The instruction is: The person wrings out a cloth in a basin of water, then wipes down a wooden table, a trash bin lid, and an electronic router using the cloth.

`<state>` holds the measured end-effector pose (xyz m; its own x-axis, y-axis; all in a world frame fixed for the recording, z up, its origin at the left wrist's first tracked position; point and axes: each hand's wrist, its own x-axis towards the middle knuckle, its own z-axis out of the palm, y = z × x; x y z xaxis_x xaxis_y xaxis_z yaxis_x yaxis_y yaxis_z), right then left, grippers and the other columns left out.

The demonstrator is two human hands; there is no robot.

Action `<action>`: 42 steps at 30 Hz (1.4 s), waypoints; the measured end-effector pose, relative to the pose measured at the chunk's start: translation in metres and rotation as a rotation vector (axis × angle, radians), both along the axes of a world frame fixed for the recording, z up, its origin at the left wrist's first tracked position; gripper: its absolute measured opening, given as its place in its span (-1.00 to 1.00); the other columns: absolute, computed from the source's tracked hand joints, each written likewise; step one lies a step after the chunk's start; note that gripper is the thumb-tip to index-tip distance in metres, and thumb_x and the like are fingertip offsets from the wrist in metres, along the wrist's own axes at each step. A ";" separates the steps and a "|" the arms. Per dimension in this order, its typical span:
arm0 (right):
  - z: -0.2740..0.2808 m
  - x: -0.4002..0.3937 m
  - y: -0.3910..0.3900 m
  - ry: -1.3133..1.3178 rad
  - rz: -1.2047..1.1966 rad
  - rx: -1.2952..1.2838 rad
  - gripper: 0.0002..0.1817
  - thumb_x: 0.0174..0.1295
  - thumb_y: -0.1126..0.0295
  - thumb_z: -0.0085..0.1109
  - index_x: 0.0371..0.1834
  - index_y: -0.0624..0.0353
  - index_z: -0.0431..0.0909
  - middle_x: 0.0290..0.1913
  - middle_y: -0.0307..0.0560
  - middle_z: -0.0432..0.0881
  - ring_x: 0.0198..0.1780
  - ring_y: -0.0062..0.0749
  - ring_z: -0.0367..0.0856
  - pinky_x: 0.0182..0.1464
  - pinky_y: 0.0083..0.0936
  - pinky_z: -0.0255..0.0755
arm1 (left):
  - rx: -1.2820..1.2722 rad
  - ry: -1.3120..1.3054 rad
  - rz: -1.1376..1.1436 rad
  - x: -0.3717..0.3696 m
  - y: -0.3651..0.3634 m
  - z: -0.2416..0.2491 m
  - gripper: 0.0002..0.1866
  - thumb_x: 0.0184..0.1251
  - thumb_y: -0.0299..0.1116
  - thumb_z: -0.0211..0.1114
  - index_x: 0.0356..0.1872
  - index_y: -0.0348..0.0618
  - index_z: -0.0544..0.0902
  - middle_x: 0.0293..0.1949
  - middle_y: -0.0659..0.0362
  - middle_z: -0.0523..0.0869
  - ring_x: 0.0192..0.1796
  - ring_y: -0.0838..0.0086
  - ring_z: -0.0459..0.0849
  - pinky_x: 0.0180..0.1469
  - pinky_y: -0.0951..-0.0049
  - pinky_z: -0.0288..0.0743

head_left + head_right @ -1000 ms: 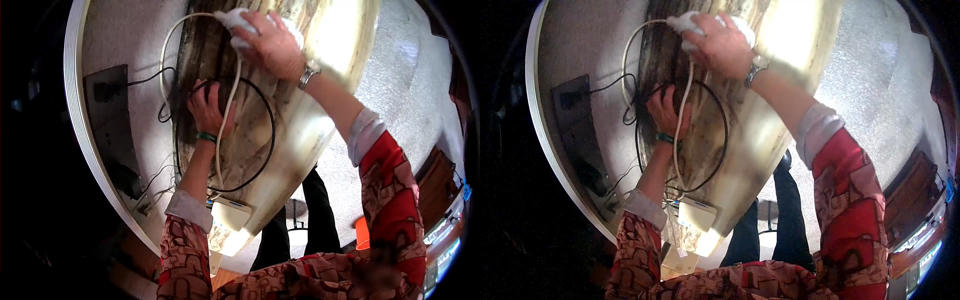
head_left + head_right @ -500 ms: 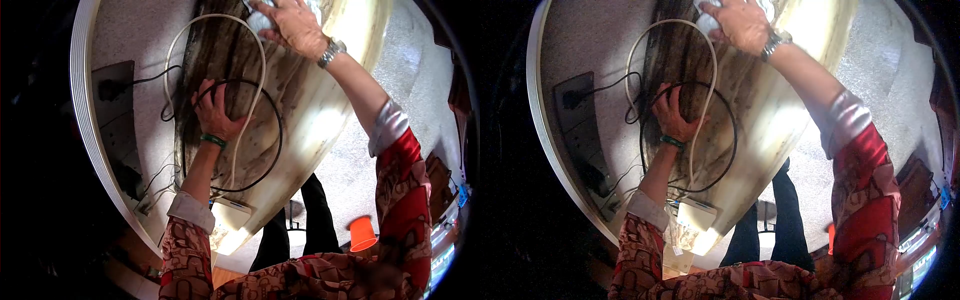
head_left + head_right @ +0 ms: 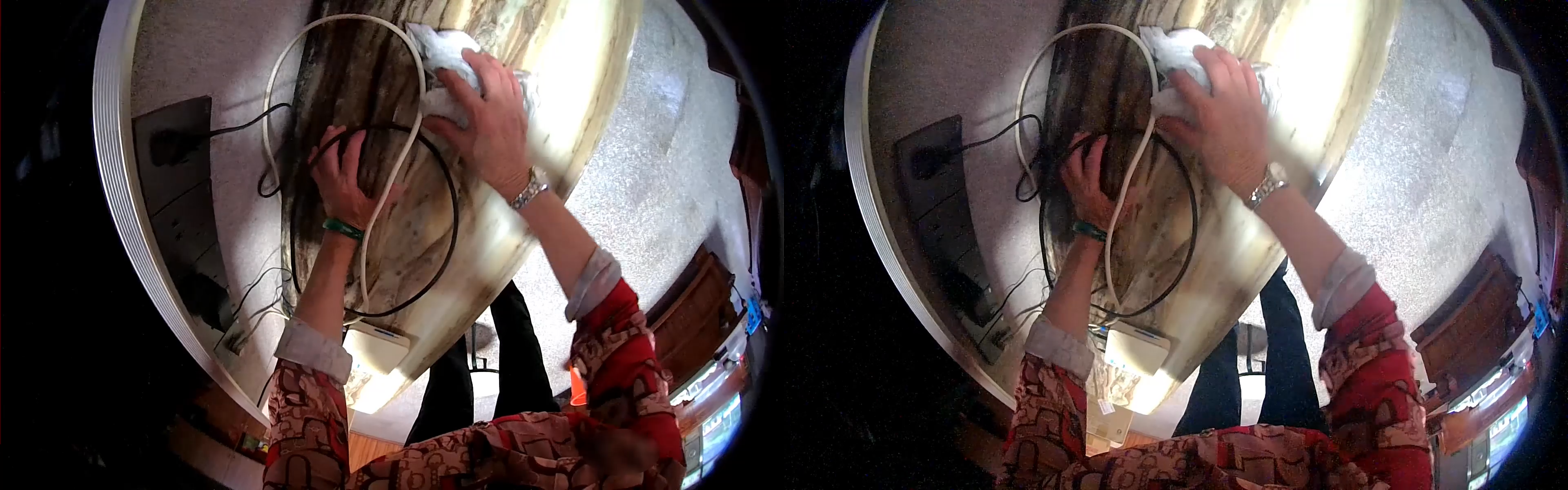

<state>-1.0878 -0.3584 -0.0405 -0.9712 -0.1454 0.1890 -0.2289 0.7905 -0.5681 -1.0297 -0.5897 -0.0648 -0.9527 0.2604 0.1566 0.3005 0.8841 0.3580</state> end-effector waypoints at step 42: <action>-0.001 0.148 0.053 -0.137 0.329 0.133 -0.62 -0.04 0.11 0.27 -0.08 -0.23 0.59 0.29 -0.26 0.32 0.34 -0.24 0.19 0.32 0.02 0.04 | -0.067 0.187 -0.062 0.004 0.006 -0.006 -0.36 0.06 0.05 0.26 0.12 -0.11 0.44 0.11 -0.05 0.40 0.10 0.02 0.36 0.12 0.05 0.20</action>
<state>-0.9398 -0.3051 -0.0412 -0.8832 -0.4686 0.0189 -0.4120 0.7561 -0.5084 -1.0252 -0.5842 -0.0709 -0.8905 0.3332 0.3099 0.4107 0.8818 0.2320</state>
